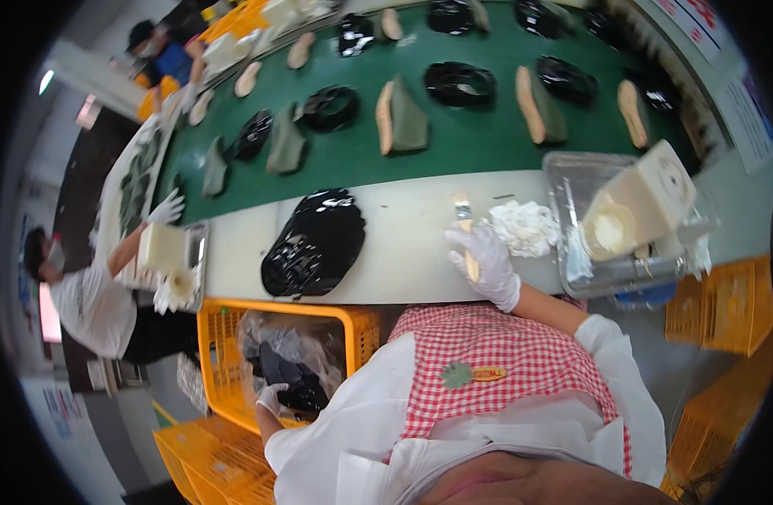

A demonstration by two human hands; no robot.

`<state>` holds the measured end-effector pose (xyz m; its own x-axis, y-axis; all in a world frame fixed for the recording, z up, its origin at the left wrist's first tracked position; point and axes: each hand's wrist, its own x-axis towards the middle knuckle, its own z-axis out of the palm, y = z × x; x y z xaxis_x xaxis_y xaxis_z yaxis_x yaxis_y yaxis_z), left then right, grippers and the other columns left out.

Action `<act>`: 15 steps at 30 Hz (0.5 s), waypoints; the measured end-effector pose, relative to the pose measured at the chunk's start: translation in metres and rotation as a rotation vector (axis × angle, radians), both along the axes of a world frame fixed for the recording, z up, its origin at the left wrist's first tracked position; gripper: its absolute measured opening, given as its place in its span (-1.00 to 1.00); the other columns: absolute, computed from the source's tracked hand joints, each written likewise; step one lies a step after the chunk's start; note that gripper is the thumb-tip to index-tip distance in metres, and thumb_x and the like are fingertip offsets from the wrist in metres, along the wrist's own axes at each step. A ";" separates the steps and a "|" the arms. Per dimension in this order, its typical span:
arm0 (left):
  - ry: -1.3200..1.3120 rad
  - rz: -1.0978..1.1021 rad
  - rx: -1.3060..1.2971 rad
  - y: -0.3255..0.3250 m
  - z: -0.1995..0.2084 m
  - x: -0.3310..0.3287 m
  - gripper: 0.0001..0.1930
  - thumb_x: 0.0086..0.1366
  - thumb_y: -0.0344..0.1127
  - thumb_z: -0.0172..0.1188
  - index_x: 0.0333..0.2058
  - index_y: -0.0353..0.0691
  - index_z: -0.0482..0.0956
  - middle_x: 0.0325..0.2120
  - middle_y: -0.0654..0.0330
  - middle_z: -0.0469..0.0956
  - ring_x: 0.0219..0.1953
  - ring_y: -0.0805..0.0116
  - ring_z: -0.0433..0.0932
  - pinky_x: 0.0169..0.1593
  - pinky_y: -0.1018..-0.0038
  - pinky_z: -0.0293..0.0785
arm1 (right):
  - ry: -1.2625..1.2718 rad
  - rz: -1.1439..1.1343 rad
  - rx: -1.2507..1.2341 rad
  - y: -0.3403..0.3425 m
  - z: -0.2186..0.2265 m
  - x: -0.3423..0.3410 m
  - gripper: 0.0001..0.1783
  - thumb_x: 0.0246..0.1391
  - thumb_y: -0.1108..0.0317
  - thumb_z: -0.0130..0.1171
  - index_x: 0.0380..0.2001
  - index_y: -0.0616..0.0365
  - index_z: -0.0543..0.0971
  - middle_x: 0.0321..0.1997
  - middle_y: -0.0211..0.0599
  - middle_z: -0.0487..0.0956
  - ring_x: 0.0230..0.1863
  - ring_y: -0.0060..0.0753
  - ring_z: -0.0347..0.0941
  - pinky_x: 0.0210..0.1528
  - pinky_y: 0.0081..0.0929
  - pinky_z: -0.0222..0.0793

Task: The person takes shoe components from a basket, dips a brush into glue, and paints the glue onto the shoe uppers.

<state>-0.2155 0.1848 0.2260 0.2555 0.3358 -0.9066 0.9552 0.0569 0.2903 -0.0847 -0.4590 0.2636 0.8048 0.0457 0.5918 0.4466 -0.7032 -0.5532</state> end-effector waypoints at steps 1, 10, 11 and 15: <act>0.001 0.081 -0.105 0.007 -0.009 -0.002 -0.66 0.10 -0.28 0.21 -0.14 -0.26 0.58 -0.20 0.04 0.65 -0.12 -0.12 0.58 0.00 -0.14 0.45 | -0.029 -0.019 0.000 0.000 -0.003 0.003 -0.58 -0.01 0.32 0.29 -0.02 0.00 0.54 -0.21 -0.20 0.53 -0.26 -0.11 0.40 -0.19 -0.21 0.36; -0.605 0.462 -0.408 0.038 -0.016 -0.059 -0.75 0.18 -0.32 0.07 -0.27 -0.36 0.60 -0.35 0.00 0.64 -0.28 0.03 0.61 -0.11 0.15 0.58 | 0.007 0.056 0.054 -0.001 0.005 0.002 -0.62 0.07 0.43 0.24 0.00 0.13 0.50 -0.05 -0.08 0.57 -0.16 -0.02 0.44 -0.02 -0.20 0.34; -0.777 0.287 -0.160 0.037 -0.008 -0.064 -0.74 0.18 -0.29 0.06 -0.31 -0.36 0.62 -0.38 0.00 0.63 -0.34 0.07 0.62 -0.16 0.19 0.60 | 0.005 0.062 0.054 -0.001 0.005 0.003 -0.62 0.07 0.43 0.24 0.00 0.13 0.50 -0.05 -0.08 0.57 -0.16 -0.02 0.44 -0.02 -0.20 0.34; -0.850 0.412 -0.184 0.036 0.032 -0.039 -0.70 0.21 -0.29 0.02 -0.26 -0.39 0.62 -0.37 0.01 0.64 -0.32 0.09 0.63 -0.14 0.21 0.61 | -0.095 0.065 0.064 0.002 0.003 0.007 -0.56 -0.01 0.45 0.29 0.00 0.10 0.51 -0.22 -0.16 0.53 -0.31 -0.09 0.37 -0.19 -0.20 0.31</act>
<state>-0.2550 0.2204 0.2579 0.7453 0.4174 -0.5200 0.3240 0.4549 0.8295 -0.0780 -0.4571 0.2662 0.7414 0.0560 0.6687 0.5429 -0.6358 -0.5487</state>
